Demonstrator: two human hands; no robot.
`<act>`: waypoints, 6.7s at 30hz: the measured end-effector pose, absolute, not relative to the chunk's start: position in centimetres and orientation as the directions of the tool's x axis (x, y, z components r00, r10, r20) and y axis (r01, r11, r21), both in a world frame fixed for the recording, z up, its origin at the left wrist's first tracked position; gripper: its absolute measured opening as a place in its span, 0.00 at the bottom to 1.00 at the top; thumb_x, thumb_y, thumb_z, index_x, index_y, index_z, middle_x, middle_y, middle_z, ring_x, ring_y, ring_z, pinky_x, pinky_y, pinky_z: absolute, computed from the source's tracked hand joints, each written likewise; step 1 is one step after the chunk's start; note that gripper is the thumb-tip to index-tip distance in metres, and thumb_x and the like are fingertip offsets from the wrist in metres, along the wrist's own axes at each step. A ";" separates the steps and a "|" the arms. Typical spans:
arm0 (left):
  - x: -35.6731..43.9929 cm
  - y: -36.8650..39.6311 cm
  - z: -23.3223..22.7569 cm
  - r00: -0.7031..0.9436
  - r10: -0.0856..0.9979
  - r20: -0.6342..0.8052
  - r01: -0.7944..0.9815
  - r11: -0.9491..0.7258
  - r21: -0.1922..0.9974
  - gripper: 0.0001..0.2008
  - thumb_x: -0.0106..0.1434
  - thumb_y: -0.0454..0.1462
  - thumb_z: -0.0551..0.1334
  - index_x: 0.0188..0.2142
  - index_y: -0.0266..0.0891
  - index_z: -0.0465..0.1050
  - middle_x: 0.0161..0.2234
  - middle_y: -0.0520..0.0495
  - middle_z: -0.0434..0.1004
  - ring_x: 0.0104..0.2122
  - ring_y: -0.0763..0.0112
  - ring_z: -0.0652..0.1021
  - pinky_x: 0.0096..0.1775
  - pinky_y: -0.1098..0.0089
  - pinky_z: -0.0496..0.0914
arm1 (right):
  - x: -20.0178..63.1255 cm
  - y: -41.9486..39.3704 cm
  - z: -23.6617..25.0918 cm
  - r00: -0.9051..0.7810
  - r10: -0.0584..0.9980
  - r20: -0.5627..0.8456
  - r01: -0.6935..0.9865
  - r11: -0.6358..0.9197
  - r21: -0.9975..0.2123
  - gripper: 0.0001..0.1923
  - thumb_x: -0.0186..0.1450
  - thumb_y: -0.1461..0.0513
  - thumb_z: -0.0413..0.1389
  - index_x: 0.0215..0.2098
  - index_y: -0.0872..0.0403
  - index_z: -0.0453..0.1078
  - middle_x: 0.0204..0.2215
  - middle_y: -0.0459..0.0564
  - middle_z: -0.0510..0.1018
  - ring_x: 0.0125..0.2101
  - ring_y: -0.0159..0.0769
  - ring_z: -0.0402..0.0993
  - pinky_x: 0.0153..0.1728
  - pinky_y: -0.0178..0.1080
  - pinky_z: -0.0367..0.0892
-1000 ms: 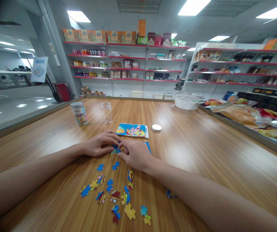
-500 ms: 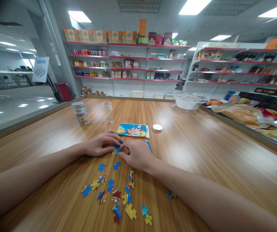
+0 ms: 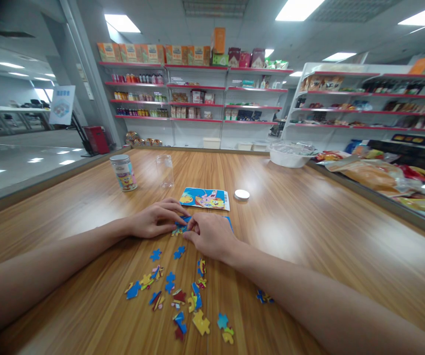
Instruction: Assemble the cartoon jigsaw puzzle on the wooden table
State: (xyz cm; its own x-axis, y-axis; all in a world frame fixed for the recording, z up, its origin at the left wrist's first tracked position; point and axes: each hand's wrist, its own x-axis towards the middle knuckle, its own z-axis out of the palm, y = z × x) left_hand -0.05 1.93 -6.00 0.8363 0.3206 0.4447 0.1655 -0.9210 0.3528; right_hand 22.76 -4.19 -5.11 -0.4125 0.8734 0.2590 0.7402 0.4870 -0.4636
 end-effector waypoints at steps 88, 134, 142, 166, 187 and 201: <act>-0.1 2.0 -6.1 0.832 0.337 0.440 0.163 -0.908 0.387 0.11 0.66 0.35 0.62 0.47 0.43 0.78 0.49 0.42 0.76 0.50 0.59 0.73 0.55 0.56 0.65 | 22.5 -5.9 -4.5 -0.496 0.806 0.322 0.753 0.584 -0.302 0.09 0.60 0.65 0.58 0.36 0.47 0.78 0.29 0.44 0.79 0.29 0.35 0.73 0.30 0.36 0.61; 0.0 2.0 -6.0 0.832 0.351 0.430 0.178 -0.903 0.391 0.12 0.66 0.36 0.61 0.49 0.41 0.77 0.49 0.41 0.77 0.50 0.58 0.73 0.55 0.55 0.65 | 22.5 -4.9 -3.8 -0.415 0.885 0.210 0.832 0.462 -0.306 0.04 0.59 0.62 0.62 0.34 0.51 0.75 0.30 0.45 0.79 0.31 0.37 0.73 0.29 0.37 0.56; -0.1 2.0 -6.1 0.832 0.347 0.433 0.178 -0.906 0.384 0.13 0.66 0.36 0.61 0.49 0.41 0.76 0.49 0.41 0.77 0.51 0.58 0.73 0.55 0.56 0.65 | 22.6 -4.3 -4.2 -0.383 0.890 0.247 0.845 0.446 -0.297 0.06 0.61 0.63 0.62 0.38 0.53 0.73 0.34 0.48 0.79 0.36 0.41 0.74 0.32 0.38 0.58; 0.0 2.0 -6.1 0.830 0.346 0.438 0.175 -0.906 0.386 0.13 0.65 0.35 0.61 0.49 0.42 0.76 0.50 0.42 0.76 0.51 0.58 0.72 0.54 0.55 0.65 | 23.4 -2.6 -4.5 -0.406 0.868 0.286 0.735 0.496 -0.463 0.01 0.59 0.65 0.61 0.30 0.53 0.74 0.30 0.46 0.79 0.32 0.37 0.74 0.32 0.37 0.62; 0.3 1.9 -6.4 0.833 0.336 0.438 0.200 -0.923 0.329 0.13 0.68 0.34 0.59 0.50 0.43 0.74 0.52 0.43 0.75 0.51 0.59 0.71 0.55 0.55 0.65 | 29.7 0.2 0.6 -0.527 0.612 -0.590 0.803 0.131 -0.581 0.11 0.46 0.65 0.61 0.30 0.56 0.73 0.20 0.46 0.76 0.24 0.35 0.74 0.24 0.34 0.68; 0.3 1.8 -6.4 0.840 0.334 0.428 0.205 -0.925 0.319 0.14 0.69 0.33 0.57 0.51 0.42 0.74 0.53 0.43 0.74 0.53 0.60 0.71 0.56 0.54 0.65 | 32.6 2.5 -0.5 -0.769 0.503 -0.395 0.511 0.111 -0.853 0.20 0.56 0.60 0.64 0.45 0.59 0.74 0.27 0.48 0.77 0.22 0.29 0.71 0.22 0.30 0.62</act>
